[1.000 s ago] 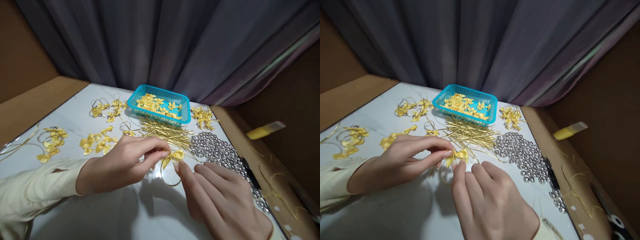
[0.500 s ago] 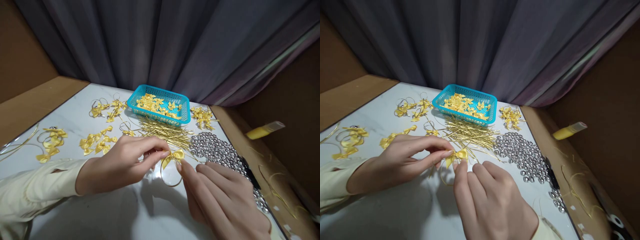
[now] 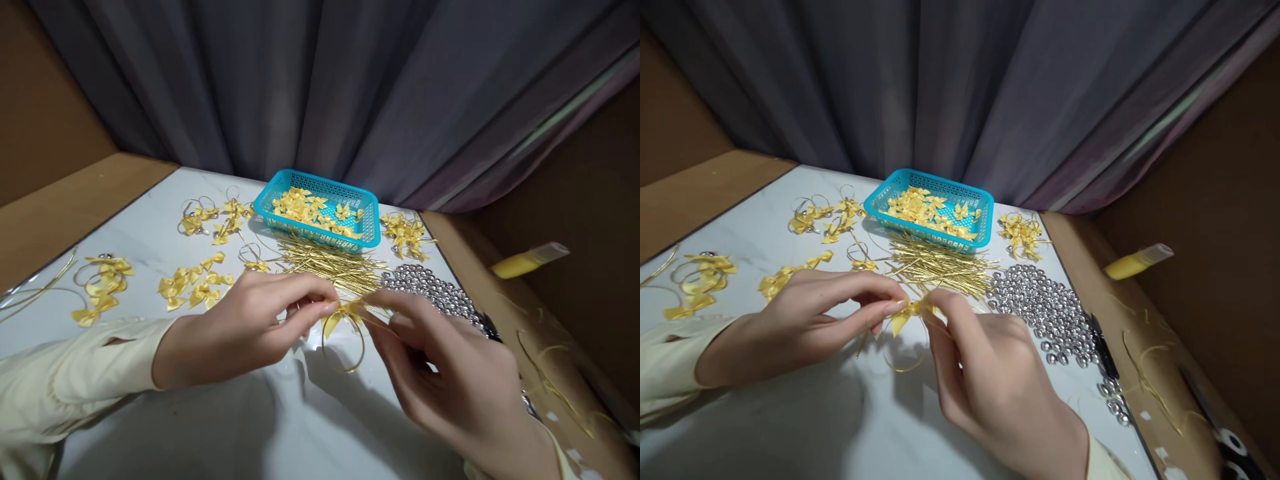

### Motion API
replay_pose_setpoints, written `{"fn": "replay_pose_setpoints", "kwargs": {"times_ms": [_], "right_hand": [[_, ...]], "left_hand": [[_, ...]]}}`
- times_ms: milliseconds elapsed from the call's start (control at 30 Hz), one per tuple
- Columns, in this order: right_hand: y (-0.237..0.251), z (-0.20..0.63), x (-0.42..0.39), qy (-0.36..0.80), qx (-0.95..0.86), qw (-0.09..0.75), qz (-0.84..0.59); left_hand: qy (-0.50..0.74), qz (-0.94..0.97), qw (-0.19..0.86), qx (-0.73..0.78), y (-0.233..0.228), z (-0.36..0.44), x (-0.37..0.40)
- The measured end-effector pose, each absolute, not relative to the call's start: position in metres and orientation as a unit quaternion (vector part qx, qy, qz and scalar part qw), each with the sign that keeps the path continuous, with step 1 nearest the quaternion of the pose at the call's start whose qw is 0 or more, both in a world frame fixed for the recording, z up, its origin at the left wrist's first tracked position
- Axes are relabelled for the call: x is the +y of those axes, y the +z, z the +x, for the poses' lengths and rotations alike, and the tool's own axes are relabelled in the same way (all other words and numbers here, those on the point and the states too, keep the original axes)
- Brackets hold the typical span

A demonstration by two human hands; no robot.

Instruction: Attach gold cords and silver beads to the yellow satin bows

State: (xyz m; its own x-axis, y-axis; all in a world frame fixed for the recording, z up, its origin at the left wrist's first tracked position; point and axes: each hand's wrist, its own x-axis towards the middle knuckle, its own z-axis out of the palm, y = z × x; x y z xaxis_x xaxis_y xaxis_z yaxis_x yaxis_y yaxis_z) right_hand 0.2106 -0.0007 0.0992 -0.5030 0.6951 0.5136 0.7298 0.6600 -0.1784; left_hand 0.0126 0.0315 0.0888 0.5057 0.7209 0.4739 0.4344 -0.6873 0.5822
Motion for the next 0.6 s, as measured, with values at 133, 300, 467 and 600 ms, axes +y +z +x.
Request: {"fn": "replay_pose_setpoints", "kwargs": {"times_ms": [133, 300, 467, 600], "right_hand": [[0.106, 0.210, -0.002, 0.006, -0.854, 0.293, -0.430], [0.110, 0.214, -0.006, 0.020, -0.874, 0.251, -0.415], [0.109, 0.214, -0.009, 0.019, -0.877, 0.241, -0.416], [0.109, 0.212, -0.011, 0.085, -0.890, 0.228, -0.386]], "left_hand": [[0.363, 0.844, 0.198, 0.341, 0.088, 0.013, 0.031], [0.365, 0.845, 0.192, 0.341, 0.088, 0.014, 0.032], [0.360, 0.848, 0.191, 0.340, 0.087, 0.014, 0.032], [0.362, 0.849, 0.191, 0.334, 0.086, 0.013, 0.031]]}}
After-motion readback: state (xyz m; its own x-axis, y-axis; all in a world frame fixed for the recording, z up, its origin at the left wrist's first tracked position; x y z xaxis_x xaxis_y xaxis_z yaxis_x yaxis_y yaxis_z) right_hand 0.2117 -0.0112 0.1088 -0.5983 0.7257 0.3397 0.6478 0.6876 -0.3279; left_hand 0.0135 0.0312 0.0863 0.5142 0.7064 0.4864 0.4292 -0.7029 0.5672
